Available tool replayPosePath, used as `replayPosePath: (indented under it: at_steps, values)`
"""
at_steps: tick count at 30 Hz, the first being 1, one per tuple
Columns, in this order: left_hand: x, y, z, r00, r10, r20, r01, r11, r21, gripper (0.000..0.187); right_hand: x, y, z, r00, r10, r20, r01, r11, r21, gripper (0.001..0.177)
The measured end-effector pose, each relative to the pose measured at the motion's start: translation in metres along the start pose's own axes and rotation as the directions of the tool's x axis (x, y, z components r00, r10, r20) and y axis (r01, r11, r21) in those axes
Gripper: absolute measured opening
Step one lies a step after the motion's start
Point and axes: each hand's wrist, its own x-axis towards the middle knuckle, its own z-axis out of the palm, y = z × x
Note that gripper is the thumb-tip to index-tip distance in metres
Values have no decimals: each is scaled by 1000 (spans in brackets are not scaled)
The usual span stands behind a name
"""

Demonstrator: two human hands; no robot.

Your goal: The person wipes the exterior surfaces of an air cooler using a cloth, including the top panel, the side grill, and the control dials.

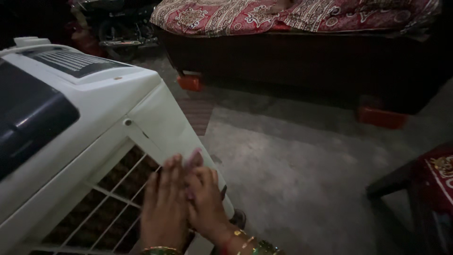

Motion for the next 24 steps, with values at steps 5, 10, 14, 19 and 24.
replayPosePath:
  at_steps: [5, 10, 14, 19, 24]
  values:
    - [5, 22, 7, 988, 125, 95, -120, 991, -51, 78, -15, 12, -4, 934, 292, 204, -309, 950, 54, 43]
    - [-1, -20, -28, 981, -7, -194, -21, 990, -139, 68, 36, -30, -14, 986, 159, -57, -157, 987, 39, 57]
    - [13, -68, -80, 966, -120, -229, 92, 988, -127, 71, 99, -60, -15, 991, 88, -99, -85, 996, 35, 59]
    - [16, -71, -99, 953, -102, -285, 153, 975, 161, 79, 104, -51, -16, 987, -102, -123, 101, 995, -11, 66]
    - [35, -42, -81, 987, -131, -97, 142, 982, 123, 83, 58, 8, -8, 984, 174, 41, -176, 984, 27, 85]
